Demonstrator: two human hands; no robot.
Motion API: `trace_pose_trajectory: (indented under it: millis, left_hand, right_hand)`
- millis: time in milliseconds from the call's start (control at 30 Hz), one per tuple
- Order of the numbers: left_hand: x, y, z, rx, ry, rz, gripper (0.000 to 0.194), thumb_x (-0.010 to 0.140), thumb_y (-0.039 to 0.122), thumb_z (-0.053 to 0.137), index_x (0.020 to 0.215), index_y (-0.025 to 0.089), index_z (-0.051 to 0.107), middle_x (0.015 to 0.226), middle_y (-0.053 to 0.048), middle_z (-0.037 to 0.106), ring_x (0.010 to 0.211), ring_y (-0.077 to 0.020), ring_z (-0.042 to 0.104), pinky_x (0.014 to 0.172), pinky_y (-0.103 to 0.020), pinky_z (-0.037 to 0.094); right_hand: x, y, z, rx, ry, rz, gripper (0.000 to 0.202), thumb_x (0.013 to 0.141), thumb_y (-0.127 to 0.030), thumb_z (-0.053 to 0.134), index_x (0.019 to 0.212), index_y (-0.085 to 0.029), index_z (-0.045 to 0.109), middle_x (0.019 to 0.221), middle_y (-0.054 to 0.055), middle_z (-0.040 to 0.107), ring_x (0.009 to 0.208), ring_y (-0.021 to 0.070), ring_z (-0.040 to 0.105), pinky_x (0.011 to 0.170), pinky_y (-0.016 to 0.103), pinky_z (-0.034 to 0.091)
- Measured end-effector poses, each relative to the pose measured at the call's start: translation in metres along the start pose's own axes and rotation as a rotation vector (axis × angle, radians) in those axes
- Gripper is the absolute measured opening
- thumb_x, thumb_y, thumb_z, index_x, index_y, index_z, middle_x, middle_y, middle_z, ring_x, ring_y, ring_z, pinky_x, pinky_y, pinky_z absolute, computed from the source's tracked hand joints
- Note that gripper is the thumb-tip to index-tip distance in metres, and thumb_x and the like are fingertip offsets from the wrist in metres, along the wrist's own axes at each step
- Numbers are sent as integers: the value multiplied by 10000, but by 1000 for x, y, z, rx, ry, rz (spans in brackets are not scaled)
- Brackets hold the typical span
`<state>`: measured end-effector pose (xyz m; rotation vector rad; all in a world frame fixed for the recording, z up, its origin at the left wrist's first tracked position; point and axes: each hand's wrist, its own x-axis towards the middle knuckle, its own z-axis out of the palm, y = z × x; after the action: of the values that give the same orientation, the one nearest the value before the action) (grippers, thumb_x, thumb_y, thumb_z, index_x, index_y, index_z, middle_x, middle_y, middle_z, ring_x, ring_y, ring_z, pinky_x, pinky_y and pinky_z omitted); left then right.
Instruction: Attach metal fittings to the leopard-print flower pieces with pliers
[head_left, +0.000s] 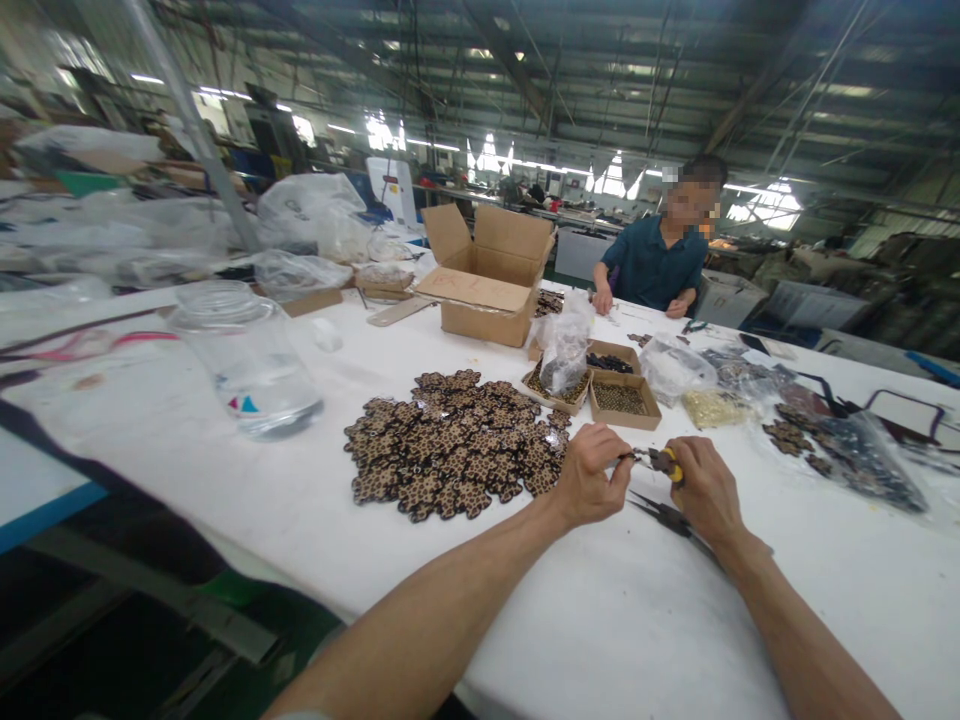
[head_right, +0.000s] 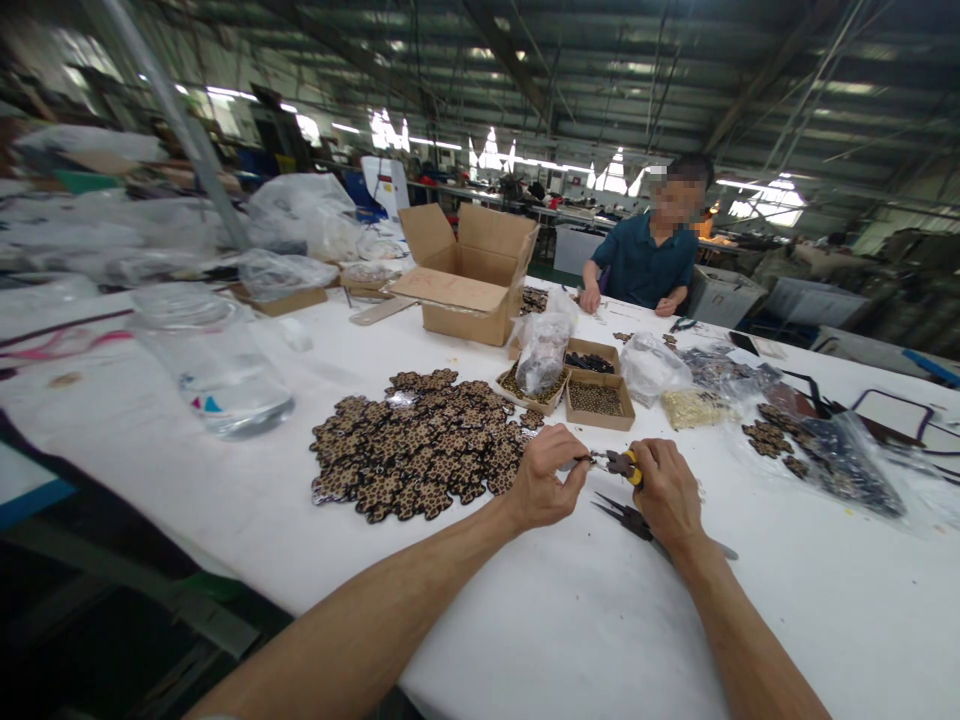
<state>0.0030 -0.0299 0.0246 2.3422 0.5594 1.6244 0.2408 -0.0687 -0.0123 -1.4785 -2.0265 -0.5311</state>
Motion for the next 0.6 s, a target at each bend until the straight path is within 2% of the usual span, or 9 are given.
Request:
trace_pose_trajectory:
  millis: [267, 600]
  left_hand:
    - [1, 1, -1, 4, 5, 5, 61, 870, 174, 593, 819, 171, 626, 754, -63, 641, 744, -194, 565, 711, -361, 421]
    - [1, 2, -2, -6, 6, 2, 77, 881, 185, 585, 820, 176, 632, 748, -62, 643, 739, -194, 563, 709, -365, 424]
  right_hand:
    - [1, -2, -1, 14, -11, 9, 465, 748, 5, 527, 1154, -219, 560, 1094, 114, 612, 1054, 293, 542, 879, 416, 484]
    - [2, -5, -3, 46, 43, -19, 472, 758, 0, 515, 1160, -241, 564, 1070, 103, 620, 1028, 291, 550, 855, 416, 480]
